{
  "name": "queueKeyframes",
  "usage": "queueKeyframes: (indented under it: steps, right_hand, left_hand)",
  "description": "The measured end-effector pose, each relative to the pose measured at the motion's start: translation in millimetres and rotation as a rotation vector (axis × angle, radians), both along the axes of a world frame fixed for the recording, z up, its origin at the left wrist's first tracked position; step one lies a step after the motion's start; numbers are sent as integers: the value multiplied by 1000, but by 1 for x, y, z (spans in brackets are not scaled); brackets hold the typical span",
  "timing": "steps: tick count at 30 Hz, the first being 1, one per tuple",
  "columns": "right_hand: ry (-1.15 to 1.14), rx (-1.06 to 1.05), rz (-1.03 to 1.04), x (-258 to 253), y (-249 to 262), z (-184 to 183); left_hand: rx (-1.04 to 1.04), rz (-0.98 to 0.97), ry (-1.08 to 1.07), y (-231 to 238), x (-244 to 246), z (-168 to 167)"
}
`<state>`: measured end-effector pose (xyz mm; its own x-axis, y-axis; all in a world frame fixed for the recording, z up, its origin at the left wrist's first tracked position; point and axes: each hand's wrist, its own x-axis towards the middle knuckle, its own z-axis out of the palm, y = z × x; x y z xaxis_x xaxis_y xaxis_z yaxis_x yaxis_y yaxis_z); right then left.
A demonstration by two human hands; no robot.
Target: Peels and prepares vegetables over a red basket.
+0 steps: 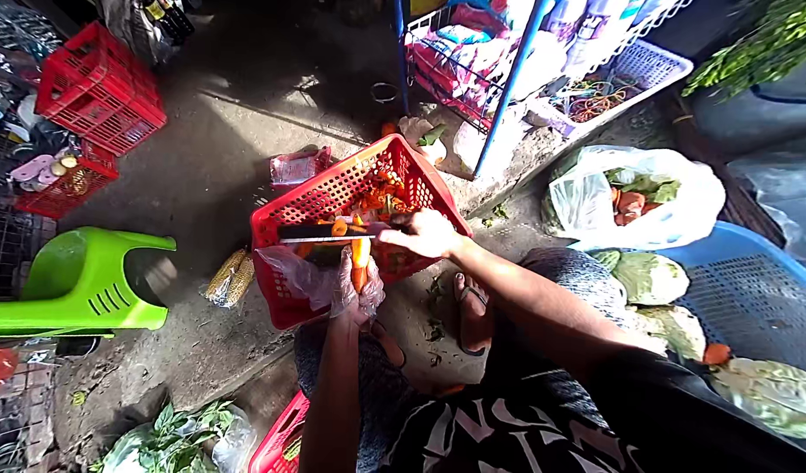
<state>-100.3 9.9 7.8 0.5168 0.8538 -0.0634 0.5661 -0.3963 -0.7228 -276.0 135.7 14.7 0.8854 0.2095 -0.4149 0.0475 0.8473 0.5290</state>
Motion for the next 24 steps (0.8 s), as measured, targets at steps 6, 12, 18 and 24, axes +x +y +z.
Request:
queueKeyframes:
  steps: [6, 12, 18, 24]
  right_hand:
    - [100, 38, -123, 14, -8, 9]
    - [17, 130, 0, -5, -9, 18]
    - [240, -46, -211, 21, -1, -2]
    - [95, 112, -33, -13, -13, 12]
  left_hand:
    - [164, 37, 113, 5, -2, 5]
    - [312, 44, 143, 0, 5, 2]
    - [414, 154, 167, 1, 5, 4]
    - [301, 205, 187, 0, 17, 5]
